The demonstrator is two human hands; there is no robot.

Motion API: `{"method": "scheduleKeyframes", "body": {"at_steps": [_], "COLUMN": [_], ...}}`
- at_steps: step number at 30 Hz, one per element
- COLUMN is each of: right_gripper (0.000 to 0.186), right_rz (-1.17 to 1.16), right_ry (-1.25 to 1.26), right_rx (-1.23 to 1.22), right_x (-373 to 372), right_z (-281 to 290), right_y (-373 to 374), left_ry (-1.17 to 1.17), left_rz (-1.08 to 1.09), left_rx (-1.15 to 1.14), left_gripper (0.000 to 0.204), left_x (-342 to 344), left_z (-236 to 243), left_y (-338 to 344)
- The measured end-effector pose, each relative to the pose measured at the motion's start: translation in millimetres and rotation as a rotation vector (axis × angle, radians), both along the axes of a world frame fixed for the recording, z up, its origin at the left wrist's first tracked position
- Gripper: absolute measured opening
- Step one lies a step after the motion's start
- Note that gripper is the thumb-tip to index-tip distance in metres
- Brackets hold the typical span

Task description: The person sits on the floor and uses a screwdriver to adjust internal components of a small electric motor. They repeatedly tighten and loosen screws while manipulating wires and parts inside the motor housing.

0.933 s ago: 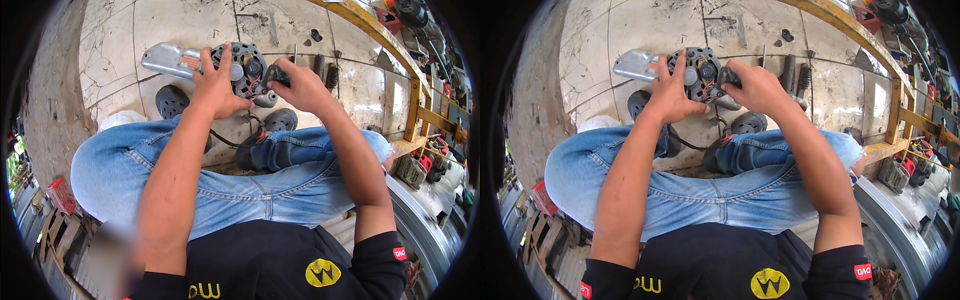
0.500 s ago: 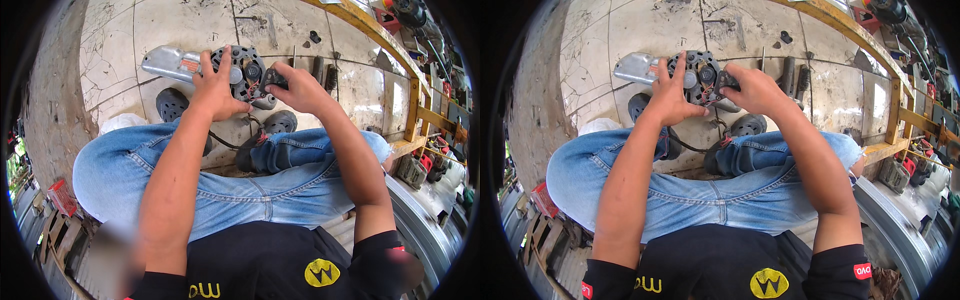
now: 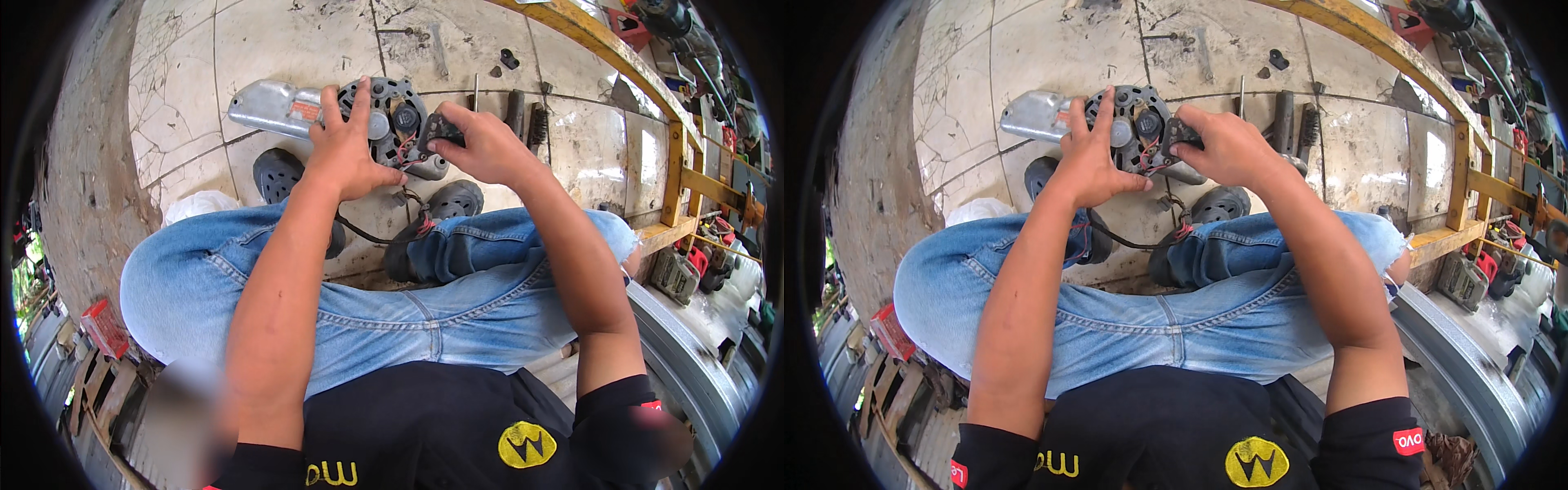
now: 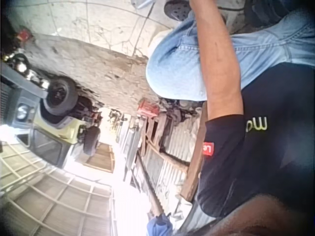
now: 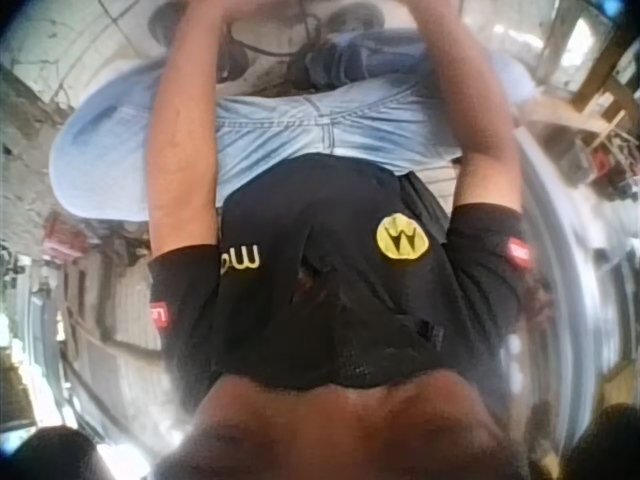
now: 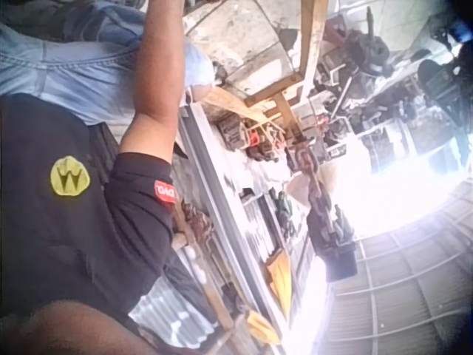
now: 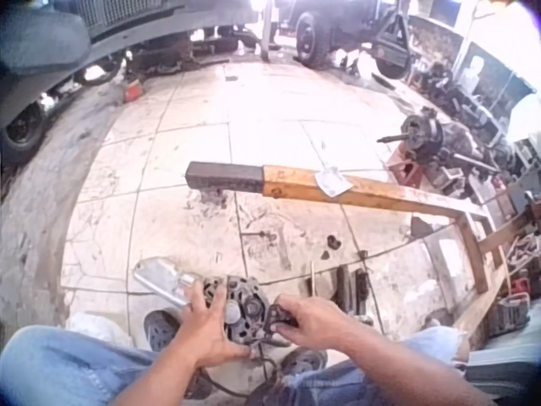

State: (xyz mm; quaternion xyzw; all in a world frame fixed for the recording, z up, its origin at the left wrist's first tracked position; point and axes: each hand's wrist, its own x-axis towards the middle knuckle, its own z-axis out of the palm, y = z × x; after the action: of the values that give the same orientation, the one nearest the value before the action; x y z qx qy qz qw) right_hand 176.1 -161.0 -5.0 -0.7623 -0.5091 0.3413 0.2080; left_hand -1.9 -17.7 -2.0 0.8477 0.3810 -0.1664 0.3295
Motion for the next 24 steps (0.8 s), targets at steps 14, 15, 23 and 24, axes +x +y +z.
{"method": "scheduleKeyframes", "body": {"at_steps": [14,15,23,24], "right_gripper": [0.029,0.029,0.028,0.028], "right_rz": [0.033,0.041,0.017,0.047], "right_ry": [-0.076,-0.082,-0.095,-0.091], "right_rx": [-0.064,-0.064,-0.054,-0.063], "right_x": [-5.0,-4.2,-6.8,-7.0], "right_z": [10.9,12.8,12.1,13.1], "right_y": [6.6,7.6,9.3,9.3], "left_ry": [-0.012,-0.009,-0.001,-0.009], "left_rz": [-0.007,-0.004,-0.011,-0.017], "left_rx": [0.0,-0.001,-0.001,0.001], "left_gripper": [0.146,0.146,0.145,0.145], "left_x": [0.7,1.5,0.5,1.2], "left_z": [-0.3,0.8,0.8,-0.2], "left_y": [1.6,2.0,1.1,1.8]}}
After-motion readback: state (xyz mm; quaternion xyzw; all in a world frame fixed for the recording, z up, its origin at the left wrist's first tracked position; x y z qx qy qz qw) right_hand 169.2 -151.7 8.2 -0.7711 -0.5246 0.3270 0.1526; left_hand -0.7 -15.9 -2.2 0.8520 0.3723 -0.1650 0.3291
